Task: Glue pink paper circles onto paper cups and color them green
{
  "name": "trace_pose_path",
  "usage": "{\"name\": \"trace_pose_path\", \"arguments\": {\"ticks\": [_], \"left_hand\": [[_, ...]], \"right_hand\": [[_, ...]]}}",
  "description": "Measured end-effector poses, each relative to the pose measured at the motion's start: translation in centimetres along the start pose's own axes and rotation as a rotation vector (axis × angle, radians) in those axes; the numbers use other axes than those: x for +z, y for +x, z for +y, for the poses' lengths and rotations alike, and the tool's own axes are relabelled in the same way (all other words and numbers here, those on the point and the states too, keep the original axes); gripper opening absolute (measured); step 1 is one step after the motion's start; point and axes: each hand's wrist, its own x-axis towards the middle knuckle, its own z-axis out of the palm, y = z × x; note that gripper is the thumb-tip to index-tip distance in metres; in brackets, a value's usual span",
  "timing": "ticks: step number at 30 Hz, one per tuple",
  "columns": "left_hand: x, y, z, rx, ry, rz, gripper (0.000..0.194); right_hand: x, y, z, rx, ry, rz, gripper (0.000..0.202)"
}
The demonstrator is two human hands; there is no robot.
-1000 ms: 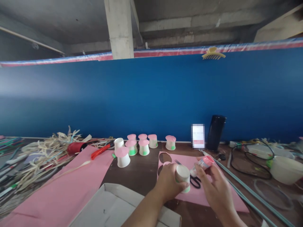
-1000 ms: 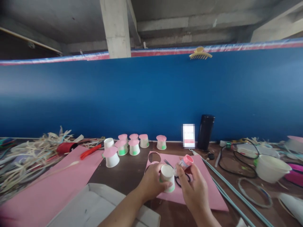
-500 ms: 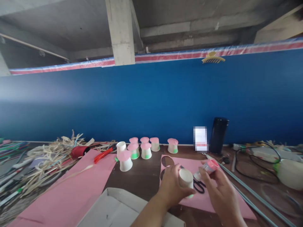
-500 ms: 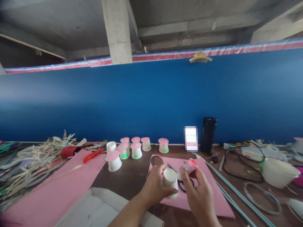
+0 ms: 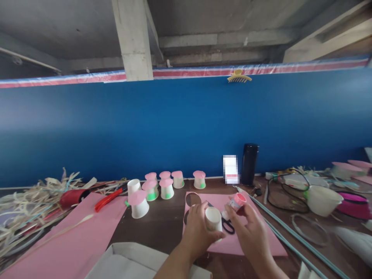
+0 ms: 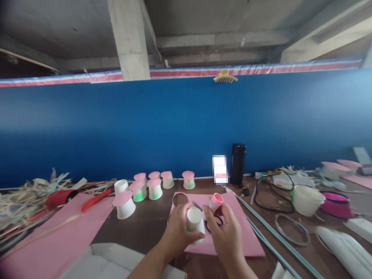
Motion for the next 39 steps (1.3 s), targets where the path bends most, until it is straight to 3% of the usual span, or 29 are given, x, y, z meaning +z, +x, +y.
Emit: {"name": "trace_pose_path", "arguments": {"ticks": [12,20,39], "left_hand": [[0.3,0.0,-0.1,0.046,0.048,0.074,0.048],[0.4,0.0,-0.3,0.043,0.062,0.050,0.045],[0.4,0.0,-0.3,0.070,0.032,0.069,0.040]], "right_hand": [[0.8,-0.5,0.2,-0.064,-0.029,-0.066,0.029],[1.3,-0.7,0.5,-0.044,-0.040,-0.125,0.030],[2.6,1.0,0.9,-0.028,-0.110,-0.108,0.032]]}}
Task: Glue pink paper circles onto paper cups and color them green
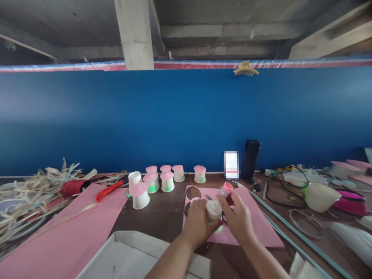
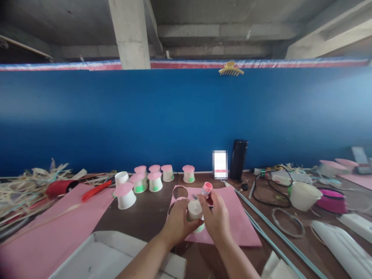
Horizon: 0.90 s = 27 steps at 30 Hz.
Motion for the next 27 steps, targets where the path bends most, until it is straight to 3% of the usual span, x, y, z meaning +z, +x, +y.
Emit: {"name": "trace_pose_path", "arguments": {"ticks": [16,27], "left_hand": [[-0.7,0.2,0.9,-0.061,-0.057,-0.057,0.034],[-0.7,0.3,0.7,0.001,-0.067,-0.047,0.025]], "right_hand": [[0.7,0.5,-0.5,-0.021,0.073,-0.132,0.031],[1.0,0.2,-1.1,-0.085,0.128,-0.259,0.032]]}}
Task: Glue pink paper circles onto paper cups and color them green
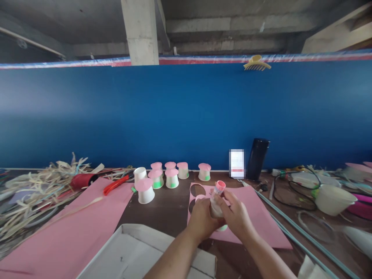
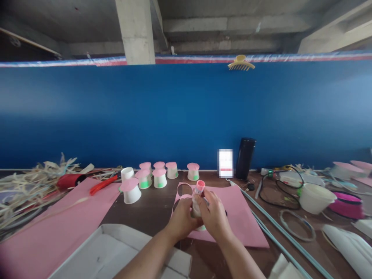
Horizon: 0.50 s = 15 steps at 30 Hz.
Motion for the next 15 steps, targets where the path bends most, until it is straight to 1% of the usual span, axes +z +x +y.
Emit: {"name": "trace_pose_path", "arguments": {"ticks": [4,7,12,15], "left_hand": [[0.2,0.1,-0.3,0.039,-0.017,0.032,0.023],[0.1,0.2,-0.3,0.058,-0.018,0.019,0.023],[-0.1,0.2,-0.2,0.045,-0.018,-0.016,0.022],[0.0,0.2,-0.3,0.009,0.000,-0.013,0.024]], "right_hand": [[0.0,-0.1,-0.5,0.001,0.019,-0.049,0.032],[-0.2,-0.3,-1.0,-0.008,-0.011,-0.067,0.032],[-0.6,-0.7,-1.3,-0.085,-0.087,-0.100,0.031],[-0.8,-0.9,-0.9,-0.075,-0.066,-0.071,0.029]]}}
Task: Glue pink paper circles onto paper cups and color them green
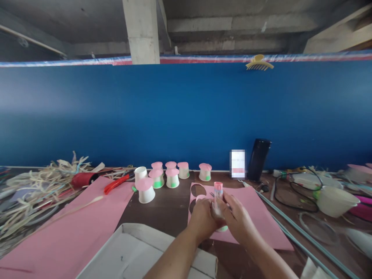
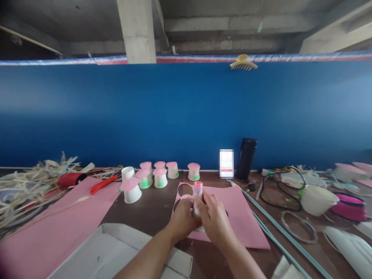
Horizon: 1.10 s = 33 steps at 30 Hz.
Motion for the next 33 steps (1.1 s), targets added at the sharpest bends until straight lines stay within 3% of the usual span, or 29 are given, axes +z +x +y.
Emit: {"name": "trace_pose_path", "arguments": {"ticks": [6,16,33], "left_hand": [[0.4,-0.1,-0.6,-0.109,-0.004,-0.008,0.043],[0.3,0.0,-0.5,-0.088,-0.013,-0.006,0.038],[0.0,0.0,-0.2,0.009,-0.083,-0.031,0.022]], "right_hand": [[-0.4,-0.1,1.0,0.143,0.236,0.169,0.033],[0.0,0.3,1.0,0.085,0.000,0.255,0.028],[-0.5,-0.1,0.0,0.012,0.031,-0.005,0.026]]}}
